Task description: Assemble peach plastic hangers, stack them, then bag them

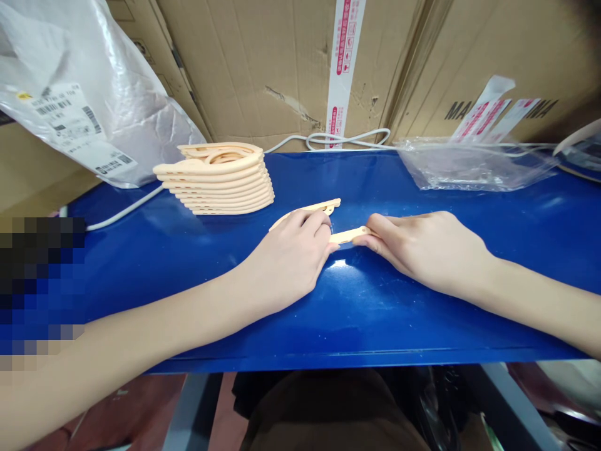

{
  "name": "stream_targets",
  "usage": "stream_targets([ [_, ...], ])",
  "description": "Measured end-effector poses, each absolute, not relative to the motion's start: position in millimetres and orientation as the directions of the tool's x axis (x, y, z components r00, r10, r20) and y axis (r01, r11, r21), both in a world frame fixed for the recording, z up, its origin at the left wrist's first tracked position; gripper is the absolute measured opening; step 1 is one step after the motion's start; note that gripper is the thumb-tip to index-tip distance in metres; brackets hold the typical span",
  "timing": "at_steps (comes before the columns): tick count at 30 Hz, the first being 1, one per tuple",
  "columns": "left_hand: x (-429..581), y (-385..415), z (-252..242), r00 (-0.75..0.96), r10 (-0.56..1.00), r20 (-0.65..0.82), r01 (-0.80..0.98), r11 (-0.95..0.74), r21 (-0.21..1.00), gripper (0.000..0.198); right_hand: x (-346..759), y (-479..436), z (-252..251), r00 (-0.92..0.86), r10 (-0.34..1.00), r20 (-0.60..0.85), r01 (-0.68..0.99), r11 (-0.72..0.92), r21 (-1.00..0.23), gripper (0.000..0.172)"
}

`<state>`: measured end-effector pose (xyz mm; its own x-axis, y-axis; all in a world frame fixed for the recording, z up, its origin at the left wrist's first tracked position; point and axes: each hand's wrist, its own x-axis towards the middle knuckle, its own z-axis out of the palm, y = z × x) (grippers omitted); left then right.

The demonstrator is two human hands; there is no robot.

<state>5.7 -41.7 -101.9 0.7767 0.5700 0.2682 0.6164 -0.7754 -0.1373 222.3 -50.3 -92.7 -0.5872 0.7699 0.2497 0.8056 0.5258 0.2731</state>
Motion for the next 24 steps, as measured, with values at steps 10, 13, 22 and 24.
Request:
stream_targets([
  [10,2,-42,-98,0.788,0.545,0.286,0.579,-0.814,-0.044,0.041,227,-48,-94,-0.660,0.684,0.309,0.751,0.602,0.272,0.059],
  [13,2,-41,-97,0.790,0.547,0.277,0.571,-0.821,-0.009,0.041,229,-47,-94,-0.674,0.676,0.299,0.739,0.627,0.248,0.055],
  [22,-1,-37,-100,0.765,0.583,0.273,0.583,-0.808,0.091,0.032,235,-39,-84,-0.628,0.770,0.111,0.750,0.638,-0.175,0.038],
  [24,-2,-37,-99,0.743,0.620,0.252,0.597,-0.784,0.168,0.031,236,-39,-82,-0.636,0.764,0.105,0.727,0.640,-0.249,0.037],
])
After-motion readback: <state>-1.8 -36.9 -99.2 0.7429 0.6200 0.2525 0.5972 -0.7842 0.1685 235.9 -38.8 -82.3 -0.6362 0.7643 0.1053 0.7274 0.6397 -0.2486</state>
